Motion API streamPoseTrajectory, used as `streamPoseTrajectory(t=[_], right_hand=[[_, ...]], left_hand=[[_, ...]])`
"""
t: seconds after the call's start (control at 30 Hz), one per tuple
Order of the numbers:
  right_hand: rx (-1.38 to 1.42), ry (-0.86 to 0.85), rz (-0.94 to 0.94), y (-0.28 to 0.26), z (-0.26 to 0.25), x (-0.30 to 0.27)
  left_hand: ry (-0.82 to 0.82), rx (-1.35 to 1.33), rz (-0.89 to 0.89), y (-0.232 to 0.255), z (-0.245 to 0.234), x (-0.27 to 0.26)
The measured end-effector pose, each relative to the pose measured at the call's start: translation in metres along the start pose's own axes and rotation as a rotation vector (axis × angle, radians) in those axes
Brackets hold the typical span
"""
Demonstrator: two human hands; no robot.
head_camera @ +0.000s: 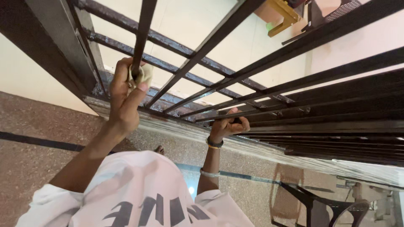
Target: The person wipes down the vertical bars of a metal gate with a cloth.
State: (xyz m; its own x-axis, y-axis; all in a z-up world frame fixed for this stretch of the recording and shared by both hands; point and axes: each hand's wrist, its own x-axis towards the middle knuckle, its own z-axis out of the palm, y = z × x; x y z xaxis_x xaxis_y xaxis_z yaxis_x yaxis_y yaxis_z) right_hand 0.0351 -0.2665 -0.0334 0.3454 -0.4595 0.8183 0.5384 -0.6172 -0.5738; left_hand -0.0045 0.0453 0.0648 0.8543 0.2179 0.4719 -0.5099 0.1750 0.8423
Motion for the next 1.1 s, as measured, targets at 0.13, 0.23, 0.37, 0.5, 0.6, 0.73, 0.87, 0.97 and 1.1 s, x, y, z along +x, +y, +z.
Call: streamPoseTrajectory(t=[0.13,0.23,0.37,0.5,0.6,0.73,0.87,0.97,1.1], right_hand=[[-0.015,-0.002,0.028,-0.001,0.003,0.0],[-0.016,0.03,-0.064,0.003,0.004,0.0],[0.048,0.009,0.075,-0.003,0.002,-0.001],[0.029,0.005,0.041,-0.004,0.003,0.001],[-0.048,-0.015,0.019,-0.007,0.0,-0.002],[0.026,-0.065,0.027,-0.006,-0.005,-0.002],[-0.057,-0.1,0.01,-0.009,-0.012,-0.001],[0.009,-0.116,0.015,-0.011,-0.011,0.003],[0.024,-0.12,0.081,-0.02,-0.011,0.002]], left_hand=[[0.06,0.106,-0.004,-0.012,-0.001,-0.001],[0.13,0.377,0.019,-0.043,-0.021,-0.02],[0.276,0.484,-0.246,-0.055,-0.055,-0.079],[0.509,0.496,-0.288,-0.068,-0.069,-0.11],[0.485,0.634,-0.161,-0.08,-0.061,-0.117],[0.547,0.694,-0.051,-0.098,-0.05,-0.111],[0.624,0.682,-0.075,-0.096,-0.054,-0.115],[0.674,0.63,-0.127,-0.1,-0.067,-0.107],[0.53,0.861,0.006,-0.106,-0.082,-0.114]])
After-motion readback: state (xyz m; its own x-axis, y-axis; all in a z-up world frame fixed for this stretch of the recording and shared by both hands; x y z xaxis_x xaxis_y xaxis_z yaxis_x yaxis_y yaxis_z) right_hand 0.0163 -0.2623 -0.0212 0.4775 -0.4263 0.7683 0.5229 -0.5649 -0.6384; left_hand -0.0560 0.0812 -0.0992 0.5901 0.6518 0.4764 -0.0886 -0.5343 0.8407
